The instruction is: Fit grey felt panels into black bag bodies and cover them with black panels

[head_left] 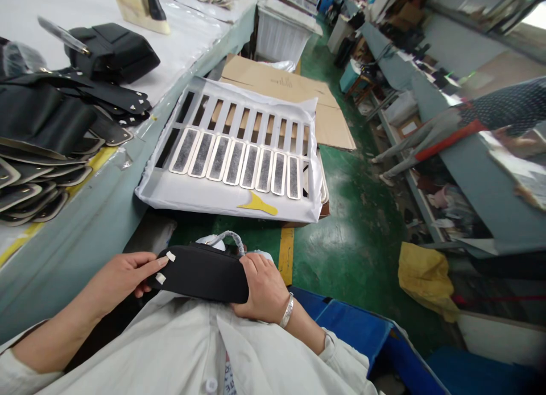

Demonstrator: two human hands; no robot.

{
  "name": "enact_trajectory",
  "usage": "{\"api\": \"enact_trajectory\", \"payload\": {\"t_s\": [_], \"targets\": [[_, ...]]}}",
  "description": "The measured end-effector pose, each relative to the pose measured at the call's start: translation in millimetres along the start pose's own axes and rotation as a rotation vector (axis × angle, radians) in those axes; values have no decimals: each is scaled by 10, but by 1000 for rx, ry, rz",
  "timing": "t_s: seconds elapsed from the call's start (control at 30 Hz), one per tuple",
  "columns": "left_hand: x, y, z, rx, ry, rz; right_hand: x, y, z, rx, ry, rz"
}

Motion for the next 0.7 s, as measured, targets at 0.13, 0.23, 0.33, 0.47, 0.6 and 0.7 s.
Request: {"api": "enact_trajectory", "payload": {"t_s": [0.13,0.23,0.33,0.47,0.6,0.7], "targets": [[3,9,-2,-69,83,-25,-6,-8,-4,-9,-2,-6],[-18,-6,20,-116,153,-42,-12,-14,-3,-10,7,-6],[-61,-52,41,-164,193,-50,-18,-17,-1,-5,16,-9],[-74,-57,31,-177,234,-47,-13,-19,-17,0,27,-16],[-67,-20,-2,-112,237,-57,-3,-22,-46,4,44,-33],[-81,-27,-5,-77,228,-74,-12,-37,-56,9,45,-46]]}}
Point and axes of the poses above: each hand's wrist, its own x-axis away from the middle knuckle, its own z-axis out of the back of the hand, y = z × x, the point moved 3 cm from there along -x, towards the middle knuckle, and after that the axes turned 2 degrees about z, right-handed, at the moved point
